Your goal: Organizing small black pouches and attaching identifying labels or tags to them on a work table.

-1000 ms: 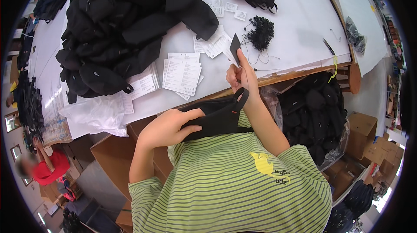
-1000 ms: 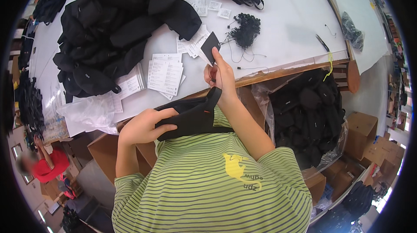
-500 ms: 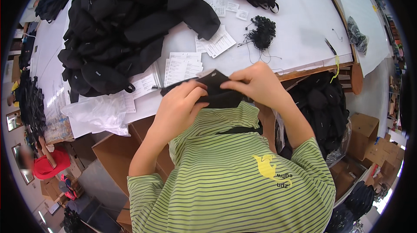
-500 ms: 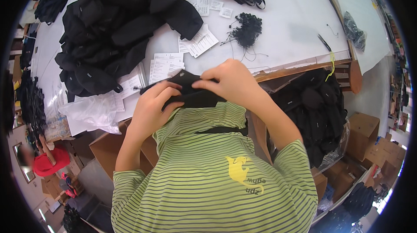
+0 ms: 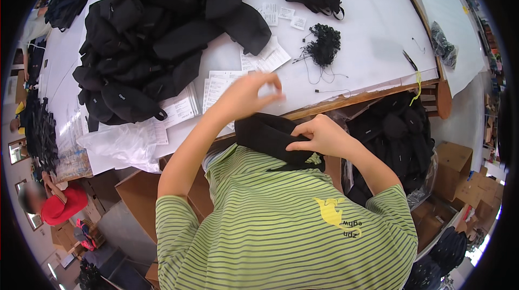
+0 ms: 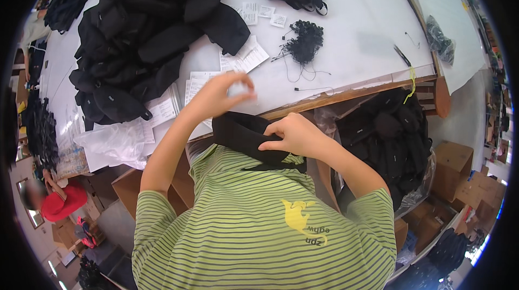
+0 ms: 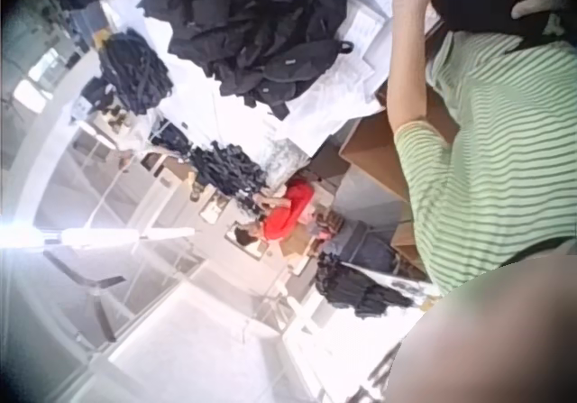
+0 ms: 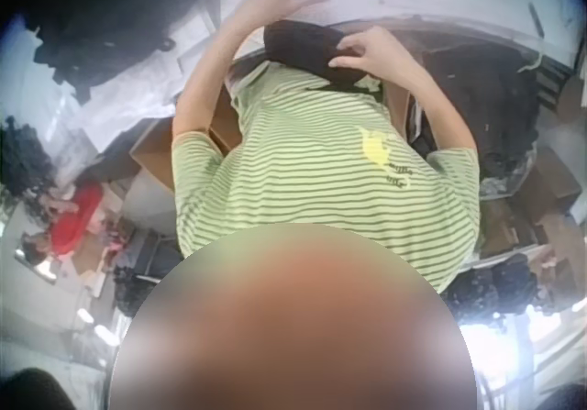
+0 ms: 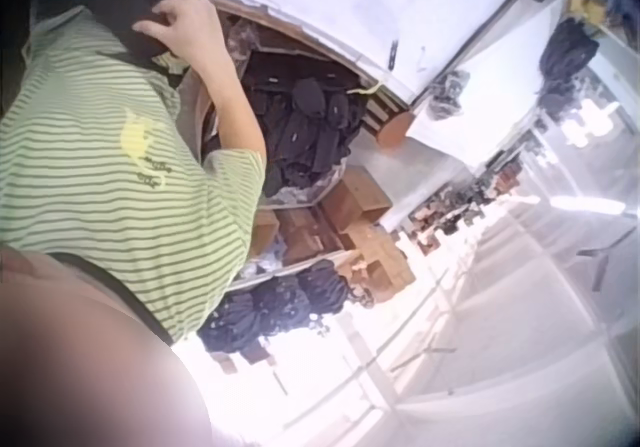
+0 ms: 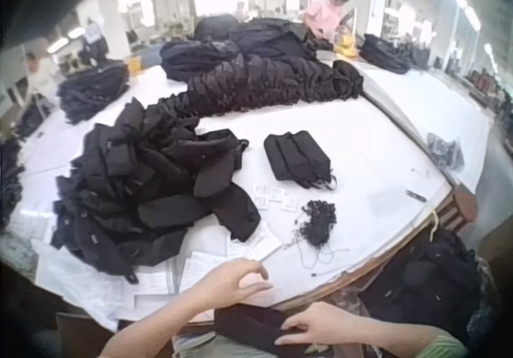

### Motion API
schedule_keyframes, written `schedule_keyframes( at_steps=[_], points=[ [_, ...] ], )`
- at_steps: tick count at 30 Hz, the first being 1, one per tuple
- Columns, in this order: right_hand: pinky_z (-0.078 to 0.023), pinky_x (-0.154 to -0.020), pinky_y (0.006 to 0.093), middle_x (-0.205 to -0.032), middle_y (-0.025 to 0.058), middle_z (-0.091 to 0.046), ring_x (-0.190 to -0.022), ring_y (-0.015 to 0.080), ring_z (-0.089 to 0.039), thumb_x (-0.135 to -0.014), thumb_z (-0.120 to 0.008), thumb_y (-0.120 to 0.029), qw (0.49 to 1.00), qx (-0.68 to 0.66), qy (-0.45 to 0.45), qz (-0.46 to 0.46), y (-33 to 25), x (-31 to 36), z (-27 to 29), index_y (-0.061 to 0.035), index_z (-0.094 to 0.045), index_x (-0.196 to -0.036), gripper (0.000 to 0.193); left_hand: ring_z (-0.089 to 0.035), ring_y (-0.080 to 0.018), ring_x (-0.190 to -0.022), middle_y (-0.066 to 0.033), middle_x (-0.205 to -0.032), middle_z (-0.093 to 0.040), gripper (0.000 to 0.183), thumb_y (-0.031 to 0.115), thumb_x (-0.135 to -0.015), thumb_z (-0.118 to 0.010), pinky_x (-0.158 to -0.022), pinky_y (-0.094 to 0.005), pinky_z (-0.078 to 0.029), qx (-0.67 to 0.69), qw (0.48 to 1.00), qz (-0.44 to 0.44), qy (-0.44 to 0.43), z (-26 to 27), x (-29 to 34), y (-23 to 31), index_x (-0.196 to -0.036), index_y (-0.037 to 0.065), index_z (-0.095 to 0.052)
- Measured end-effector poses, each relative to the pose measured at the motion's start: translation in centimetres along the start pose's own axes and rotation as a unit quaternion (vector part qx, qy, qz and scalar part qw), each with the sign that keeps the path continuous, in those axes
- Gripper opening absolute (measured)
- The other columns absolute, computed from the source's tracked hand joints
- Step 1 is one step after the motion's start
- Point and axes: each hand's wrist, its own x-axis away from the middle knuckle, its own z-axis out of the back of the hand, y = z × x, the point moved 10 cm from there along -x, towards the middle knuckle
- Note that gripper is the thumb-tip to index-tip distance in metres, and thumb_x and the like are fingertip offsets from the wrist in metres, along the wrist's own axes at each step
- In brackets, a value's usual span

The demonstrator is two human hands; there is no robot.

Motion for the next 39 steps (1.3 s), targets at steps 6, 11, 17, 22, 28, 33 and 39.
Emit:
schedule_keyframes(
  at_steps=[6,11,17,22,28,33,39],
  points=[
    [-0.044,-0.053,0.0316,-0.054,0.0088,-0.057,-0.049,0.0248,-0.054,-0.078,-0.072,-0.039,0.996,0.013,0.083,0.036,-0.8,1.4,1.7,-0.0064,-0.072,-0.083,0.033,-0.052,-0.0253,-0.097,-0.0073,-0.099,-0.059,0.021,0.011,-0.076,-0.066,-0.080,-0.0381,-0.042,-0.338,0.923,-0.072,0.167,1.8,-5.2,-4.2,-0.094,0.005,-0.059],
    [-0.047,-0.051,0.0301,-0.061,0.0101,-0.063,-0.054,0.0243,-0.061,-0.074,-0.077,-0.028,0.974,0.078,0.204,0.057,-1.2,2.8,5.2,-0.0048,-0.072,-0.080,0.025,-0.057,-0.0246,-0.081,-0.0070,-0.083,-0.062,0.016,0.003,-0.077,-0.065,-0.074,-0.0350,-0.046,-0.261,0.937,-0.057,0.227,3.7,-4.2,-5.2,-0.094,0.005,-0.064],
    [-0.047,-0.053,0.0317,-0.063,0.0105,-0.064,-0.056,0.0269,-0.061,-0.074,-0.075,-0.026,0.948,0.189,0.247,0.065,-2.0,1.8,7.1,-0.0063,-0.072,-0.082,0.022,-0.060,-0.0197,-0.091,-0.0057,-0.091,-0.068,0.015,0.003,-0.080,-0.068,-0.082,-0.0309,-0.047,0.031,0.970,-0.039,0.237,6.8,0.3,3.4,-0.094,0.006,-0.065],
    [-0.046,-0.050,0.0303,-0.063,0.0103,-0.064,-0.052,0.0245,-0.060,-0.075,-0.075,-0.025,0.935,0.190,0.284,0.097,-4.4,1.1,8.2,-0.0068,-0.073,-0.084,0.020,-0.056,-0.0165,-0.106,-0.0057,-0.105,-0.065,0.024,0.009,-0.080,-0.070,-0.095,-0.0330,-0.040,-0.152,0.968,-0.137,0.146,4.3,2.0,5.6,-0.102,0.004,-0.063],
    [-0.040,-0.044,0.0298,-0.055,0.0074,-0.059,-0.046,0.0207,-0.055,-0.071,-0.079,-0.023,0.896,0.056,0.419,0.132,-6.7,0.9,8.8,-0.0065,-0.073,-0.078,0.019,-0.044,-0.0224,-0.123,-0.0093,-0.133,-0.045,0.075,0.027,-0.077,-0.078,-0.104,-0.0397,-0.035,0.637,0.714,0.032,0.288,0.1,6.1,-4.8,-0.135,0.006,-0.036],
    [-0.037,-0.044,0.0286,-0.051,0.0036,-0.051,-0.043,0.0171,-0.047,-0.074,-0.077,-0.019,0.860,0.090,0.445,0.232,-9.8,1.1,7.4,-0.0083,-0.073,-0.088,0.018,-0.057,-0.0203,-0.108,-0.0046,-0.112,-0.061,0.048,0.037,-0.081,-0.073,-0.096,-0.0366,-0.044,0.716,0.652,0.049,0.245,-2.0,6.5,-5.2,-0.116,0.009,-0.057],
    [-0.041,-0.059,0.0228,-0.064,-0.0008,-0.054,-0.062,0.0068,-0.052,-0.085,-0.067,-0.006,0.858,-0.222,0.453,0.093,-4.2,0.4,7.1,-0.0049,-0.067,-0.103,0.018,-0.059,-0.0215,-0.101,-0.0050,-0.104,-0.063,0.035,0.032,-0.083,-0.071,-0.096,-0.0368,-0.044,0.735,0.592,0.076,0.322,-0.1,6.8,-5.6,-0.107,0.008,-0.060]
  ],
)
